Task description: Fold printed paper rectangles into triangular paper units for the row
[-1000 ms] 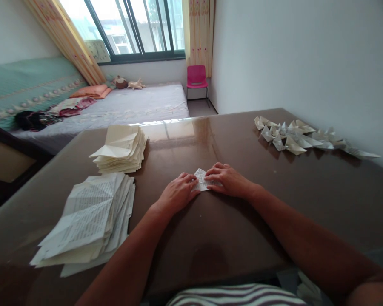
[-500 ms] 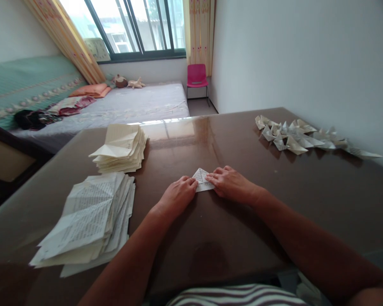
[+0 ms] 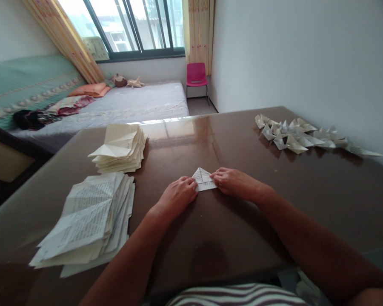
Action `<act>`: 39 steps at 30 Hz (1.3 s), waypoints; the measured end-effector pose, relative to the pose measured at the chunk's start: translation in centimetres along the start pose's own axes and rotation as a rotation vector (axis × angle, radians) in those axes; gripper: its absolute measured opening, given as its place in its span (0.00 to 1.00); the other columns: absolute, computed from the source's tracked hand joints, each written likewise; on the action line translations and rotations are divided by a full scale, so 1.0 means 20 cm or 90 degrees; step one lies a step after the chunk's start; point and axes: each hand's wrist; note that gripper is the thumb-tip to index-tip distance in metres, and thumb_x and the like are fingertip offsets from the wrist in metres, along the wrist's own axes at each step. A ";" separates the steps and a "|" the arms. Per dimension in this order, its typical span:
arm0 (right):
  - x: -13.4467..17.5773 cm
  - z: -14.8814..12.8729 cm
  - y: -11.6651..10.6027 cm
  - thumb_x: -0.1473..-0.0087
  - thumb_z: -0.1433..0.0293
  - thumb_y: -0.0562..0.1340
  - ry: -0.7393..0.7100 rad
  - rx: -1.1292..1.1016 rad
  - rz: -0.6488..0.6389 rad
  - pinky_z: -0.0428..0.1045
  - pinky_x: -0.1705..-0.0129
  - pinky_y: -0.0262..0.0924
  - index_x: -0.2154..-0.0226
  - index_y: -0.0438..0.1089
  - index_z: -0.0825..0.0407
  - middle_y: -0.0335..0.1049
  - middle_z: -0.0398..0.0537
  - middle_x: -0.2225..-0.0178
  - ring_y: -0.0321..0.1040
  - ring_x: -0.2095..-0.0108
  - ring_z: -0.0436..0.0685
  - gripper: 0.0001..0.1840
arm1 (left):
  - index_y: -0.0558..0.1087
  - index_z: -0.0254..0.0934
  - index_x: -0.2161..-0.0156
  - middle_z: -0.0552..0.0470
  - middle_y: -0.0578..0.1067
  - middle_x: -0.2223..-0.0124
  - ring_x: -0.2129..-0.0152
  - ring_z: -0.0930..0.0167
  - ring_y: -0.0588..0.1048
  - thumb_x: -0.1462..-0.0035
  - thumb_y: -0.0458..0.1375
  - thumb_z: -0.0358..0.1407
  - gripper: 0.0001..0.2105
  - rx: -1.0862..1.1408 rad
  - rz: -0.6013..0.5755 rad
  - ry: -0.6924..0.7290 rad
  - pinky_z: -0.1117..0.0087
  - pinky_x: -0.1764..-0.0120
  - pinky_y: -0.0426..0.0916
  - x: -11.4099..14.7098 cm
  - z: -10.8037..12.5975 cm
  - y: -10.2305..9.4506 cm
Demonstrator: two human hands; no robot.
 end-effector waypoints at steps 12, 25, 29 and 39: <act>0.02 0.02 -0.03 0.48 0.74 0.59 0.065 -0.129 0.054 0.49 0.56 0.61 0.71 0.69 0.52 0.73 0.50 0.61 0.68 0.60 0.56 0.04 | 0.72 0.36 0.59 0.45 0.75 0.56 0.55 0.63 0.72 0.40 0.54 0.41 0.11 -0.001 0.001 -0.016 0.64 0.53 0.68 0.01 0.01 -0.01; 0.00 -0.02 -0.02 0.49 0.73 0.60 0.070 0.003 0.025 0.51 0.56 0.58 0.71 0.72 0.51 0.74 0.49 0.56 0.66 0.56 0.58 0.05 | 0.72 0.36 0.59 0.45 0.76 0.56 0.56 0.63 0.72 0.39 0.52 0.41 0.11 -0.019 0.011 -0.016 0.64 0.54 0.69 0.01 0.01 0.00; 0.02 -0.01 -0.04 0.50 0.71 0.62 0.055 -0.013 0.006 0.50 0.55 0.57 0.68 0.72 0.50 0.72 0.47 0.53 0.66 0.55 0.57 0.04 | 0.72 0.36 0.59 0.45 0.75 0.56 0.56 0.63 0.72 0.39 0.53 0.41 0.11 -0.013 0.004 -0.018 0.64 0.53 0.68 0.01 0.01 0.00; -0.01 -0.03 -0.02 0.44 0.71 0.56 0.118 0.067 -0.002 0.50 0.56 0.55 0.65 0.70 0.55 0.73 0.53 0.59 0.66 0.59 0.57 0.08 | 0.71 0.37 0.58 0.46 0.75 0.55 0.55 0.64 0.71 0.39 0.52 0.42 0.12 -0.024 -0.009 -0.020 0.65 0.52 0.67 0.01 0.02 -0.01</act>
Point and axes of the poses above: each hand's wrist, its own x-axis away from the middle knuckle, its own y-axis out of the palm, z = x × y
